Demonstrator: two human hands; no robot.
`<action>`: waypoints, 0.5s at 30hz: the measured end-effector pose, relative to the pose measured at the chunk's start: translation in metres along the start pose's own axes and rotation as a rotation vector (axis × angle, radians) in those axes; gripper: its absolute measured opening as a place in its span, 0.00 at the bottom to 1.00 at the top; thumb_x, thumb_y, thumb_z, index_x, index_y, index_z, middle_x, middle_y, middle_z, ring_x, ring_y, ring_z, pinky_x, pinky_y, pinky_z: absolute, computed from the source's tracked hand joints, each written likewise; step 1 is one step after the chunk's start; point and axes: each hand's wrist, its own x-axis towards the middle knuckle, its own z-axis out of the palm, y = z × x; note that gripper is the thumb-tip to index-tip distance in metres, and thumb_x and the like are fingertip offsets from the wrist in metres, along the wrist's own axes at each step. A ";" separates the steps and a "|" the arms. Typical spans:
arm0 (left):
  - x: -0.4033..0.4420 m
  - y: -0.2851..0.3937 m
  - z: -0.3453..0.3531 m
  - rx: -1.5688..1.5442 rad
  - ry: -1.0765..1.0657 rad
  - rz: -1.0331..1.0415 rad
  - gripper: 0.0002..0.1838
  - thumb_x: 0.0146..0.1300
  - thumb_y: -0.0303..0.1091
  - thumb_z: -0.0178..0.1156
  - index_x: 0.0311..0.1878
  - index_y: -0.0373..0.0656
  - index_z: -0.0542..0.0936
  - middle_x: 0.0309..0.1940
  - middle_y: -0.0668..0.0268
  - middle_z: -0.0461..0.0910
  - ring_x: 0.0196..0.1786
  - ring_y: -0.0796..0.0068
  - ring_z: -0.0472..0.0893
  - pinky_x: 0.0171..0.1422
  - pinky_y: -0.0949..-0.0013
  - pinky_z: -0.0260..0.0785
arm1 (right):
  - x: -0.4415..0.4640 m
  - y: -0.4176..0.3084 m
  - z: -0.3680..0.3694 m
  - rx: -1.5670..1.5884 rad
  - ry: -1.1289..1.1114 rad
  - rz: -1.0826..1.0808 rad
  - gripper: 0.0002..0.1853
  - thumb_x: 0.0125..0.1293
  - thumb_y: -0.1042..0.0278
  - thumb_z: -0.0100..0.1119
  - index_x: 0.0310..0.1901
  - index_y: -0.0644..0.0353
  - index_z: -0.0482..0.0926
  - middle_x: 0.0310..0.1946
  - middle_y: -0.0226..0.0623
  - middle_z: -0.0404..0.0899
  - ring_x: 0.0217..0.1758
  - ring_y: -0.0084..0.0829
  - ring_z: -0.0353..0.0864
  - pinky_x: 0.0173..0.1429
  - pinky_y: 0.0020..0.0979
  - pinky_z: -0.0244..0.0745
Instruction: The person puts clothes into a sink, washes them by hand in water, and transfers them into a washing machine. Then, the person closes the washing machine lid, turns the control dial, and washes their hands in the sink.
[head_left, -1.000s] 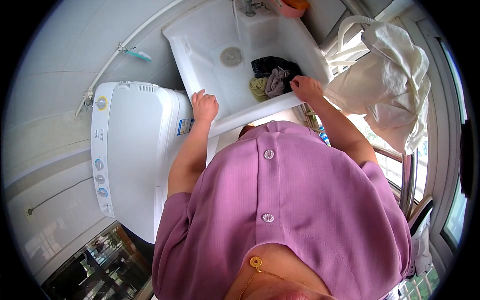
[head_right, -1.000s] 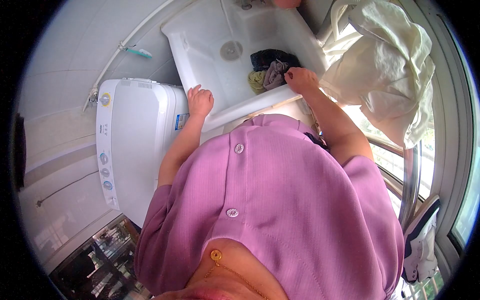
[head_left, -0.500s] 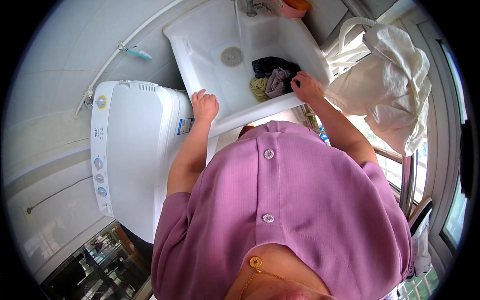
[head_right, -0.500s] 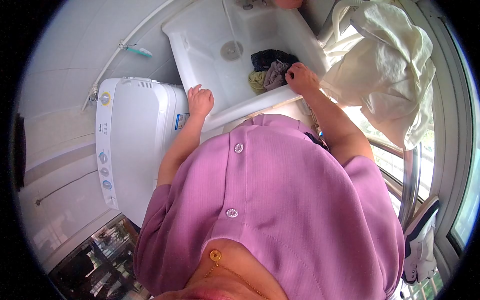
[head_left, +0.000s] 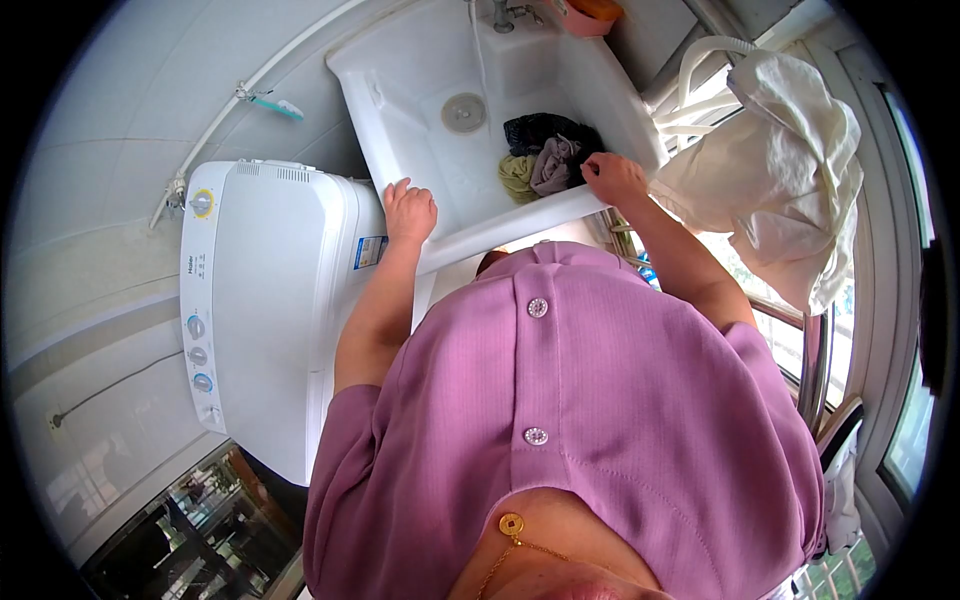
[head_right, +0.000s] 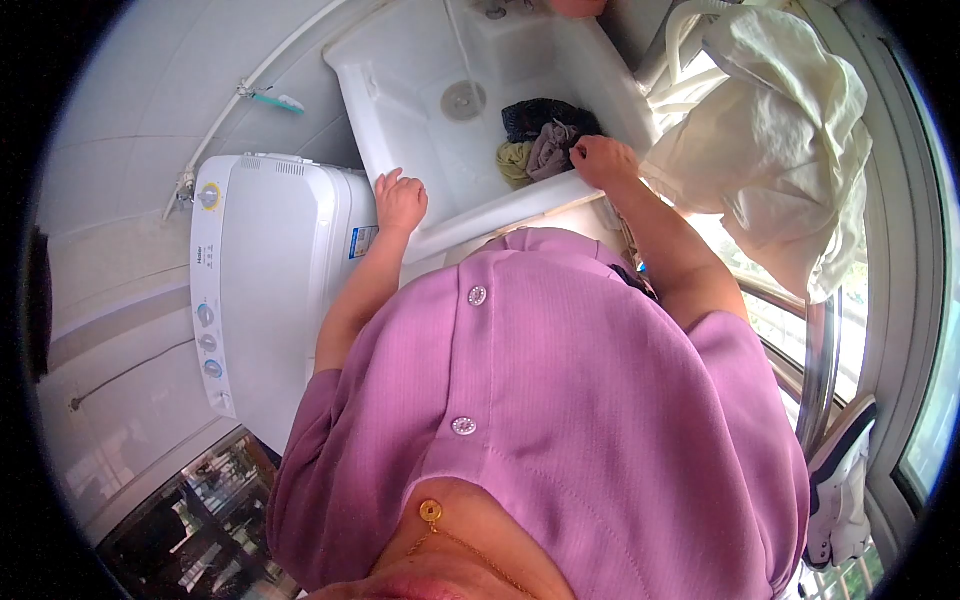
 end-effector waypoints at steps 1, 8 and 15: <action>0.000 0.000 0.000 0.000 0.000 0.000 0.08 0.57 0.37 0.58 0.33 0.47 0.84 0.37 0.65 0.83 0.63 0.63 0.69 0.72 0.53 0.48 | 0.000 0.000 0.000 0.000 0.000 0.000 0.14 0.61 0.51 0.52 0.38 0.48 0.83 0.39 0.39 0.83 0.46 0.44 0.81 0.51 0.44 0.75; 0.000 -0.001 0.004 0.005 0.001 0.000 0.08 0.57 0.38 0.58 0.33 0.47 0.84 0.38 0.65 0.83 0.63 0.63 0.69 0.73 0.53 0.48 | -0.001 -0.003 -0.003 -0.016 -0.017 0.018 0.15 0.61 0.50 0.52 0.37 0.49 0.83 0.38 0.39 0.83 0.46 0.45 0.81 0.51 0.44 0.75; 0.001 -0.001 0.001 0.007 -0.008 -0.002 0.08 0.57 0.38 0.58 0.33 0.47 0.84 0.38 0.66 0.83 0.63 0.63 0.69 0.73 0.54 0.48 | -0.001 -0.002 -0.002 -0.015 -0.021 0.027 0.15 0.61 0.50 0.52 0.38 0.48 0.83 0.38 0.39 0.83 0.46 0.44 0.81 0.51 0.43 0.75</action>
